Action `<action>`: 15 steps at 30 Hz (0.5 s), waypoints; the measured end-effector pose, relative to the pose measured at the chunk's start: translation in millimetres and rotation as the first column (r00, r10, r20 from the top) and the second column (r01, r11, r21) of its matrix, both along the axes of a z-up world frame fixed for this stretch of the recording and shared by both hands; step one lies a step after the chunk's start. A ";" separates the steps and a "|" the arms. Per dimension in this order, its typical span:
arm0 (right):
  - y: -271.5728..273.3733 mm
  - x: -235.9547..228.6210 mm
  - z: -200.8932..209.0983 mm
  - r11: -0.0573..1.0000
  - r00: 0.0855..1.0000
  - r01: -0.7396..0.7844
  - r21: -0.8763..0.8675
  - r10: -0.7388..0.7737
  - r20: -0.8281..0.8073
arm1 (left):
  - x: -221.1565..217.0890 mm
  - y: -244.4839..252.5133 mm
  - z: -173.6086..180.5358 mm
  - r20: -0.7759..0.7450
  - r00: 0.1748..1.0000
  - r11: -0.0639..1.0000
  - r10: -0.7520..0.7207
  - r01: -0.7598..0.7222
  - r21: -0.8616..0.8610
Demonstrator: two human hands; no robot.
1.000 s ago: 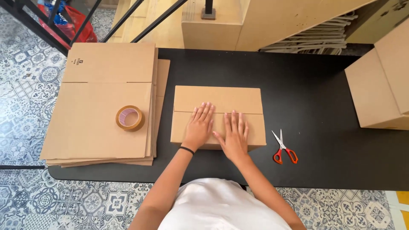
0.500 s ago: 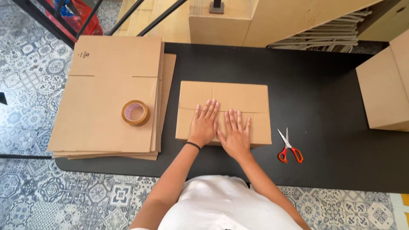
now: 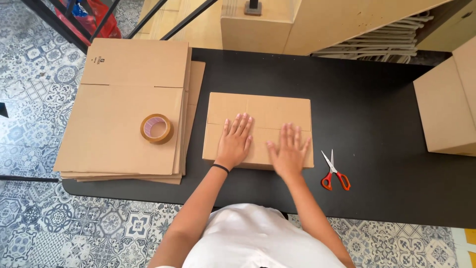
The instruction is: The person unfolds a flat cardboard box by hand, folds the bottom flaps in, and applies a strip of tape using a hand-held roll of tape. After cutting the tape with shears, the person repeats the process for a second box and stacks it on a pile of boxes.
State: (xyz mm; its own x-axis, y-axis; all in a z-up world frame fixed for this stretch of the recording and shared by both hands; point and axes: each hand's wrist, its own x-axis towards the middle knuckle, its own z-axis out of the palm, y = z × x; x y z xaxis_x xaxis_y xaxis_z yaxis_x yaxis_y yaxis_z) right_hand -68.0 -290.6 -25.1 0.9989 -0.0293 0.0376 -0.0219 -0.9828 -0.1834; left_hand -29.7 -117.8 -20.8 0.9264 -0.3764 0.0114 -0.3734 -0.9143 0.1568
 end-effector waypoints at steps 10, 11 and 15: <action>-86.3 -10.1 -25.1 0.862 0.909 0.210 0.461 -0.346 0.234 | -25.1 97.2 -0.3 0.088 0.858 0.760 0.507 -0.396 -0.515; -83.4 -8.4 -15.1 0.865 0.911 0.203 0.460 -0.338 0.235 | -22.5 107.9 0.5 0.088 0.853 0.756 0.514 -0.402 -0.516; -70.6 -1.8 7.9 0.868 0.913 0.145 0.475 -0.302 0.274 | -22.1 137.7 14.0 0.150 0.798 0.699 0.584 -0.400 -0.593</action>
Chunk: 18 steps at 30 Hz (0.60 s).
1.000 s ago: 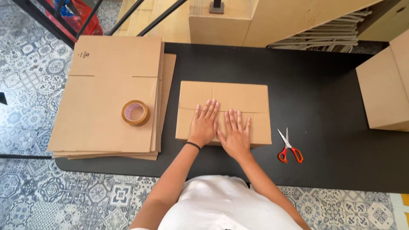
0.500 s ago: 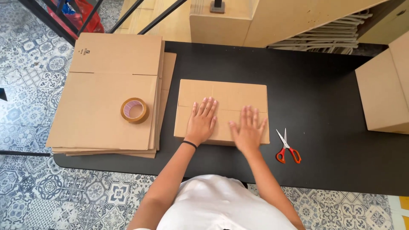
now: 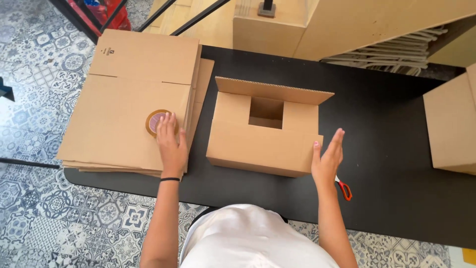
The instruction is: The person unfolds a flat cardboard box by hand, folds the bottom flaps in, and applies a strip of tape using a hand-held roll of tape. After cutting the tape with shears, the person repeats the process for a second box and stacks it on a pile of boxes.
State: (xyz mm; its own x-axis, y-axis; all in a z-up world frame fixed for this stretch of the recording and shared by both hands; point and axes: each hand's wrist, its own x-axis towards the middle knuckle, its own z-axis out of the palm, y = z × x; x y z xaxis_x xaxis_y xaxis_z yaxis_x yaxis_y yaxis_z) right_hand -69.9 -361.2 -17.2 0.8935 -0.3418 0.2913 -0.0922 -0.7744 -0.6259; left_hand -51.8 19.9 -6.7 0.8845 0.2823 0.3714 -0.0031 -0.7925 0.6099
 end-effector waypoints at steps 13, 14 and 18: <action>32.8 19.2 17.8 0.861 0.975 -0.071 -0.505 0.166 0.147 | 19.3 58.6 -58.6 -0.197 0.900 0.916 0.389 -0.400 -0.018; 37.6 27.9 22.5 0.862 0.975 -0.069 -0.503 0.164 0.148 | 20.4 57.9 -58.1 -0.197 0.901 0.917 0.387 -0.398 -0.016; 50.5 59.2 31.6 0.819 0.911 -0.242 -0.520 0.376 0.170 | 34.5 64.7 -96.5 -0.110 0.867 0.845 0.486 -0.498 -0.192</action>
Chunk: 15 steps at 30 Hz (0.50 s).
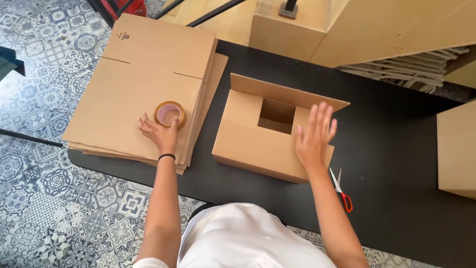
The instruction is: The person unfolds a flat cardboard box by hand, folds the bottom flaps in, and applies a strip of tape using a hand-held roll of tape. After cutting the tape with shears, the person repeats the process for a second box and stacks it on a pile of boxes.
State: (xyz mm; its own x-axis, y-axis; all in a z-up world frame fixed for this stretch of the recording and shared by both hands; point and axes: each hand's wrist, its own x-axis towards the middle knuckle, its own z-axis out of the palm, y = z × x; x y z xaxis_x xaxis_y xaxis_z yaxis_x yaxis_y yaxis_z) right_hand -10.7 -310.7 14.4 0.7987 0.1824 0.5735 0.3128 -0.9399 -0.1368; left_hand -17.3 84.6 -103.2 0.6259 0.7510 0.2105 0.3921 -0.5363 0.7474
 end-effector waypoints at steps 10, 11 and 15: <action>15.4 22.0 -17.2 0.999 0.995 -0.045 0.010 0.046 -0.087 | 6.5 44.2 -72.3 0.012 0.987 0.986 0.163 -0.162 -0.048; 15.9 25.0 -11.7 0.999 0.995 -0.042 0.010 0.043 -0.094 | 6.6 45.8 -74.4 0.006 0.987 0.986 0.160 -0.160 -0.047; 15.1 34.9 0.3 0.999 0.995 -0.026 0.039 0.029 -0.099 | 9.3 50.5 -82.7 -0.029 0.986 0.986 0.167 -0.167 -0.011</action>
